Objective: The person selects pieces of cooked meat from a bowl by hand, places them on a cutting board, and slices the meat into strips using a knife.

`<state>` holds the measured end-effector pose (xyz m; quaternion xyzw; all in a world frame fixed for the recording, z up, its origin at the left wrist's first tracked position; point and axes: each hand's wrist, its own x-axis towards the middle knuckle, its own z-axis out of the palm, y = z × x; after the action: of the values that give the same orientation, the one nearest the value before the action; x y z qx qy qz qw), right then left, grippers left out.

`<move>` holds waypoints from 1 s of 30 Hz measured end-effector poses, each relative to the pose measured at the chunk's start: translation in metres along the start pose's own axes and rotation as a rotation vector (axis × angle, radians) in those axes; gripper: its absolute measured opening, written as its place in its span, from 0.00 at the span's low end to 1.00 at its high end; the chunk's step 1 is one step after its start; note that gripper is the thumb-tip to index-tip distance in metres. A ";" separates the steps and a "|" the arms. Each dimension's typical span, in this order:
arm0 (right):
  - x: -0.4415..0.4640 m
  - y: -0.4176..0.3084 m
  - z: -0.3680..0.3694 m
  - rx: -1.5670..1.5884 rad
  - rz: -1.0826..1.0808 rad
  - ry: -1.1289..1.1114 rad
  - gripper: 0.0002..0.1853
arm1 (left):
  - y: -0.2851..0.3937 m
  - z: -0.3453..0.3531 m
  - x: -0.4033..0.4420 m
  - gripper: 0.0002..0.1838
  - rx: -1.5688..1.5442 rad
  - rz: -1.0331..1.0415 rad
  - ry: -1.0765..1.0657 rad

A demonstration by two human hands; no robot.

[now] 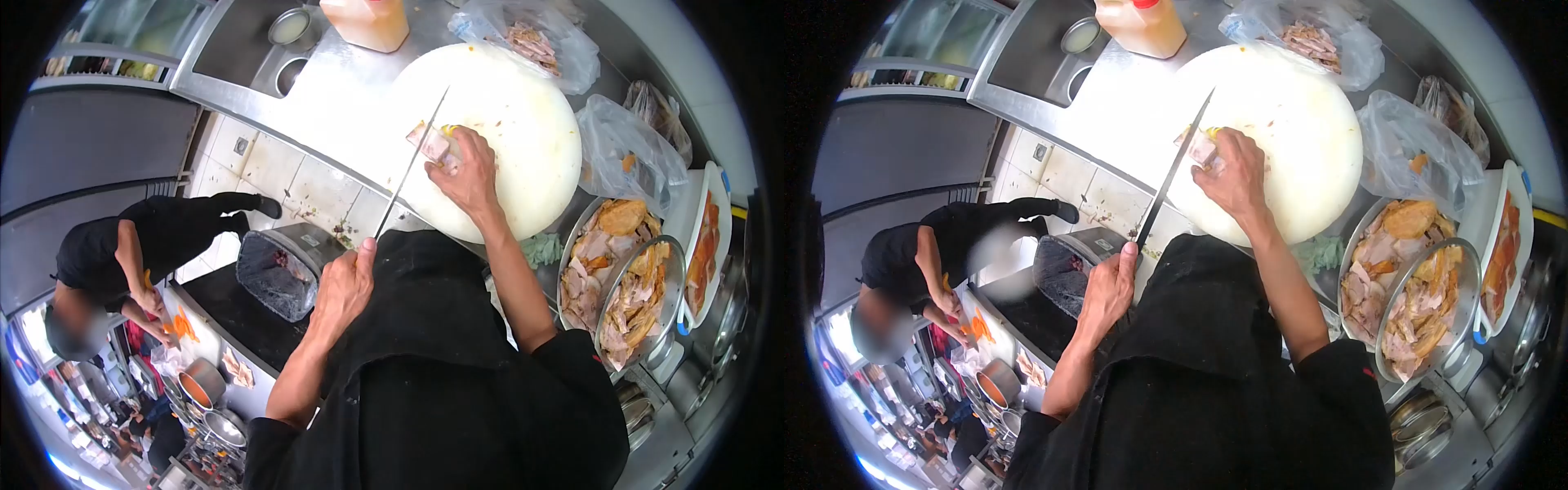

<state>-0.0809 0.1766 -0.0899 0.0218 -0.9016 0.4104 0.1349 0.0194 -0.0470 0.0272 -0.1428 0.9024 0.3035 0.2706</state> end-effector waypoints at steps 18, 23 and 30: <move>0.107 -0.060 0.000 -0.148 -0.484 0.211 0.31 | 0.005 0.008 0.018 0.37 0.243 0.065 0.050; 0.113 0.005 0.063 0.007 -0.234 -0.081 0.36 | 0.003 0.014 0.028 0.41 0.178 0.048 -0.039; 0.022 0.016 -0.041 -0.241 0.014 0.007 0.31 | -0.009 -0.021 0.035 0.45 -0.296 -0.158 -0.237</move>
<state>-0.0951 0.2196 -0.0705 -0.0024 -0.9440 0.3001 0.1369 -0.0134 -0.0704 0.0163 -0.2145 0.7958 0.4253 0.3740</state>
